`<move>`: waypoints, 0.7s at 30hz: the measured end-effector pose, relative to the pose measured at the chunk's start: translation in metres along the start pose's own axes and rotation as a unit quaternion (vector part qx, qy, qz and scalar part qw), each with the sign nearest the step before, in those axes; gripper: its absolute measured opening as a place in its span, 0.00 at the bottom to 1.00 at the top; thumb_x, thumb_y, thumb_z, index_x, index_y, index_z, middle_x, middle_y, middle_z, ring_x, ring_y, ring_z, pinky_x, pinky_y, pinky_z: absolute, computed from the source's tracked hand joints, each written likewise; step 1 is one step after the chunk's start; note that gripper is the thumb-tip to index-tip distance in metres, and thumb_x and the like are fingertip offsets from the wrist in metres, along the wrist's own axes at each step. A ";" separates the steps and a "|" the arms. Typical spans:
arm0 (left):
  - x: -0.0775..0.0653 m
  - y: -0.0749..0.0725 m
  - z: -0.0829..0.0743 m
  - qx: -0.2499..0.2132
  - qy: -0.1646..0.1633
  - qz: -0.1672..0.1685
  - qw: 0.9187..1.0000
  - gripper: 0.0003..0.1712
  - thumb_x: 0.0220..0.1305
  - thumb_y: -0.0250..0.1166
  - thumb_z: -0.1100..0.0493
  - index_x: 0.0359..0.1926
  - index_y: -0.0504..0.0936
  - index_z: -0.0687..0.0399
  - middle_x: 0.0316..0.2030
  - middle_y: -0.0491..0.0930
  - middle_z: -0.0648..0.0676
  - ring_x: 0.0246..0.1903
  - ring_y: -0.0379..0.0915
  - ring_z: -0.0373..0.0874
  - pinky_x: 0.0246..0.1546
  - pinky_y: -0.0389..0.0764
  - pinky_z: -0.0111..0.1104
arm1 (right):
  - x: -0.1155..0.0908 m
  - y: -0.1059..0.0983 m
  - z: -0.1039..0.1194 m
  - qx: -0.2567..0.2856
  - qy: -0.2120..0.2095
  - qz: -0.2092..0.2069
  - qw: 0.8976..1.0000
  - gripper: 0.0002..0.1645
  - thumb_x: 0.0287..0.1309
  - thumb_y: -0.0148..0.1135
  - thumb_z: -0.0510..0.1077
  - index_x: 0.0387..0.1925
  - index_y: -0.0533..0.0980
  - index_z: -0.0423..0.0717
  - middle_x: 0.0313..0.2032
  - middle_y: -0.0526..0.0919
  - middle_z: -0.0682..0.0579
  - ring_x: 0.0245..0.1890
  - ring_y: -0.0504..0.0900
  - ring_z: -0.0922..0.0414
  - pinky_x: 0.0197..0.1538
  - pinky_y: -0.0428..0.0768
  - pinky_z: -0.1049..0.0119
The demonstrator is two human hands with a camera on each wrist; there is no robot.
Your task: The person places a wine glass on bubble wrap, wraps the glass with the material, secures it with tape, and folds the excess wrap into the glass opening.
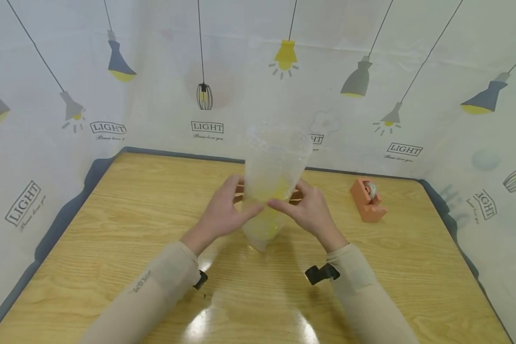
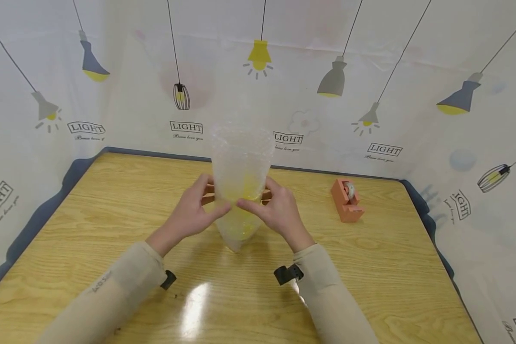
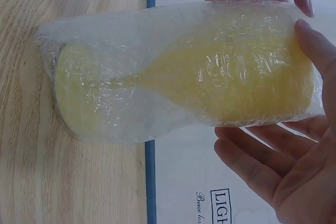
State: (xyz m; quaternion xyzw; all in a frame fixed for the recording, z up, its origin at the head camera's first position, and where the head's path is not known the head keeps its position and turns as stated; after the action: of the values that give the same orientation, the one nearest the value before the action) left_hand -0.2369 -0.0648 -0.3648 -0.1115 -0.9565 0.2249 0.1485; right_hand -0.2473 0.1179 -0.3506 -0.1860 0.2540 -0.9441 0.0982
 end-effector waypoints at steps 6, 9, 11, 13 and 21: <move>0.009 -0.003 -0.004 0.026 -0.007 -0.009 1.000 0.31 0.68 0.67 0.39 0.61 0.71 0.54 0.51 0.79 0.54 0.55 0.79 0.53 0.56 0.83 0.47 | 0.000 -0.001 -0.002 0.002 0.010 0.000 1.000 0.31 0.56 0.79 0.45 0.59 0.79 0.41 0.49 0.87 0.40 0.44 0.90 0.44 0.44 0.89 0.54; 0.012 -0.003 -0.005 0.020 -0.016 -0.018 1.000 0.33 0.67 0.68 0.39 0.62 0.72 0.54 0.49 0.80 0.54 0.53 0.80 0.53 0.55 0.84 0.47 | 0.001 -0.002 -0.002 0.003 0.010 -0.001 1.000 0.31 0.56 0.79 0.45 0.60 0.78 0.41 0.48 0.88 0.39 0.43 0.90 0.43 0.43 0.89 0.53; 0.013 -0.003 -0.005 0.014 -0.024 -0.025 0.999 0.33 0.66 0.69 0.39 0.61 0.73 0.54 0.47 0.80 0.54 0.52 0.80 0.53 0.54 0.84 0.47 | 0.001 -0.002 -0.002 -0.001 0.009 -0.001 1.000 0.31 0.56 0.79 0.45 0.60 0.78 0.41 0.47 0.88 0.40 0.42 0.90 0.44 0.43 0.89 0.53; 0.014 -0.003 -0.004 0.010 -0.036 -0.034 0.999 0.33 0.65 0.69 0.39 0.60 0.73 0.53 0.46 0.80 0.53 0.51 0.80 0.52 0.53 0.84 0.46 | 0.001 -0.002 -0.002 -0.002 0.004 -0.002 1.000 0.32 0.56 0.79 0.45 0.61 0.78 0.42 0.46 0.89 0.41 0.42 0.90 0.45 0.42 0.89 0.53; 0.011 -0.004 0.001 -0.011 -0.075 -0.069 0.995 0.28 0.61 0.73 0.41 0.52 0.73 0.51 0.45 0.80 0.54 0.46 0.80 0.51 0.44 0.86 0.43 | 0.000 -0.001 -0.003 0.012 -0.005 -0.013 1.000 0.29 0.56 0.79 0.45 0.58 0.80 0.44 0.43 0.89 0.45 0.37 0.90 0.51 0.37 0.88 0.62</move>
State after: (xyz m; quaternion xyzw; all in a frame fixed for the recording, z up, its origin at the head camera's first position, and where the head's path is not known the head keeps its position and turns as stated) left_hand -0.2482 -0.0651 -0.3615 -0.0301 -0.9728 0.2112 0.0905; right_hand -0.2487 0.1196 -0.3526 -0.1931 0.2401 -0.9471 0.0896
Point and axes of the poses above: each hand's wrist, its own x-axis towards the middle knuckle, its own y-axis out of the palm, z = x × y, the point moved 8 cm from there along x, towards the middle knuckle
